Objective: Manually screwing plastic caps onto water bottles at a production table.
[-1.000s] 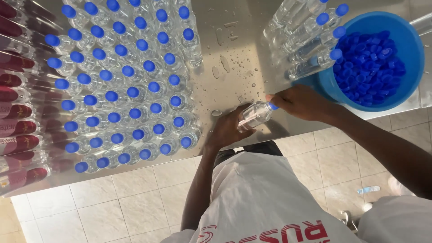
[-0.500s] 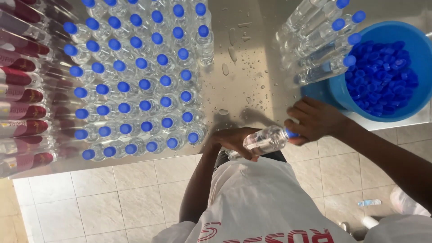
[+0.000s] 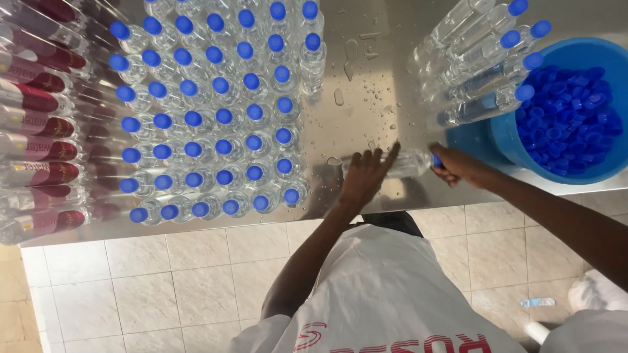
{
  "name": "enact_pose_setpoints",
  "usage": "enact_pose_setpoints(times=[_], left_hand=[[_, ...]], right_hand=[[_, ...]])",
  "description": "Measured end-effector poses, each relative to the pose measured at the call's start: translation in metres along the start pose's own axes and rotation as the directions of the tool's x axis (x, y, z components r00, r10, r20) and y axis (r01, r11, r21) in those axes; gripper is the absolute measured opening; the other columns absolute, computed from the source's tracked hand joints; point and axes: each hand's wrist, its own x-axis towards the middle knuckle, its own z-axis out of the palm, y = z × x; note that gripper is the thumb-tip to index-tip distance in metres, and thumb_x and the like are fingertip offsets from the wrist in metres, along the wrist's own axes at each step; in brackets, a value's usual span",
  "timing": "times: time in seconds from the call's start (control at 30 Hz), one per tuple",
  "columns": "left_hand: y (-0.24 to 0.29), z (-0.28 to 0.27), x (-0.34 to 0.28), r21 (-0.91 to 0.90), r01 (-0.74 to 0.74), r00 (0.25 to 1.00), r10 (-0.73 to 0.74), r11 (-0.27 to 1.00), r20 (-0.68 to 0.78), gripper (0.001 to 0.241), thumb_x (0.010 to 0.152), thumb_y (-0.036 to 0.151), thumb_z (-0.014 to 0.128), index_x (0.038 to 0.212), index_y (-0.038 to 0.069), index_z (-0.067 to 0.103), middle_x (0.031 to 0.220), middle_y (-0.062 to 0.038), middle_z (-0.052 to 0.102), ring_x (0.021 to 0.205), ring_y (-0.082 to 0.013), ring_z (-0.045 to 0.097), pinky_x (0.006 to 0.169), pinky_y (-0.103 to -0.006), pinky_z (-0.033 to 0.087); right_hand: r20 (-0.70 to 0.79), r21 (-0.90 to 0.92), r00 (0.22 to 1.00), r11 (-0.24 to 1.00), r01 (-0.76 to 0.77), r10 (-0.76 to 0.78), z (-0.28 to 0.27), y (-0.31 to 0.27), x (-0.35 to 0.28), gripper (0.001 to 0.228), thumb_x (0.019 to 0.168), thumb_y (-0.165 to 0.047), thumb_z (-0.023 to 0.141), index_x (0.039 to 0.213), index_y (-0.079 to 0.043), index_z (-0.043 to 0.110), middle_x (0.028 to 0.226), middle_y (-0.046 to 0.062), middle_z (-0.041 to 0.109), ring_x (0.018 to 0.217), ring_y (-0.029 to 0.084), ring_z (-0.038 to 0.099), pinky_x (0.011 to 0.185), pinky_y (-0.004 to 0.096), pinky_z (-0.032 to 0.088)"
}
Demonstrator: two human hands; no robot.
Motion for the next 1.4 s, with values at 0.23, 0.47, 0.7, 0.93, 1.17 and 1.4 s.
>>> enact_pose_setpoints(times=[0.23,0.47,0.7,0.93,1.17,1.4], left_hand=[[-0.044,-0.013,0.019,-0.425,0.424,0.837,-0.525,0.8,-0.153,0.104,0.094,0.048,0.087,0.174,0.01,0.032,0.14,-0.022,0.068,0.128,-0.0338,0.07,0.115,-0.0485,0.055],[-0.048,-0.082,-0.01,-0.71,0.575,0.689,-0.709,0.406,0.153,0.095,0.101,0.018,0.076,0.173,0.001,0.017,0.167,-0.031,0.034,0.154,-0.0517,0.041,0.129,-0.0659,0.038],[-0.024,-0.041,-0.018,-0.728,0.601,0.636,-0.748,0.328,0.188,0.091,0.102,0.014,0.073,0.175,0.013,0.018,0.165,-0.029,0.029,0.15,-0.0589,0.042,0.109,-0.0702,0.056],[0.007,-0.027,-0.018,-0.807,0.429,0.771,-0.629,0.405,0.095,0.074,0.109,0.009,0.06,0.173,0.01,0.023,0.171,-0.022,0.023,0.156,-0.0452,0.043,0.118,-0.0615,0.053],[0.034,-0.037,0.006,-0.809,0.508,0.722,-0.658,0.295,0.214,0.074,0.103,0.004,0.056,0.171,0.019,0.032,0.168,-0.015,0.029,0.136,-0.0349,0.061,0.109,-0.0537,0.06],[0.045,-0.041,0.042,-0.743,0.409,0.809,-0.587,0.529,0.028,0.075,0.107,0.024,0.069,0.17,0.009,0.031,0.172,-0.024,0.03,0.161,-0.0466,0.033,0.122,-0.0628,0.048]], right_hand=[[-0.079,-0.555,0.566,0.507,0.659,-0.821,0.041,-0.128,-0.002,0.033,0.113,-0.028,0.07,0.137,-0.008,0.06,0.074,0.024,0.07,0.072,0.041,0.074,0.071,0.055,0.058],[0.124,-0.734,0.462,0.232,0.638,-0.878,0.083,-0.219,0.055,0.032,0.11,-0.03,0.069,0.132,-0.007,0.063,0.085,0.014,0.072,0.082,0.033,0.077,0.077,0.051,0.061],[0.179,-0.546,0.346,0.2,0.814,-0.921,0.088,-0.25,0.096,0.044,0.108,-0.037,0.073,0.142,-0.014,0.061,0.092,0.012,0.067,0.091,0.036,0.076,0.082,0.055,0.059],[0.043,-0.956,0.326,0.056,0.289,-0.944,-0.058,-0.198,0.061,0.029,0.1,-0.011,0.068,0.127,-0.011,0.079,0.136,0.016,0.073,0.139,0.046,0.057,0.116,0.067,0.032],[-0.068,-0.99,0.375,0.016,-0.142,-0.925,-0.231,-0.153,0.124,0.044,0.12,-0.046,0.074,0.141,-0.008,0.073,0.097,0.017,0.081,0.119,0.049,0.075,0.11,0.069,0.033],[0.049,-0.998,0.43,-0.033,0.045,-0.901,-0.16,-0.167,0.102,0.048,0.095,-0.052,0.075,0.125,-0.015,0.072,0.085,0.007,0.078,0.08,0.031,0.076,0.083,0.052,0.049]])
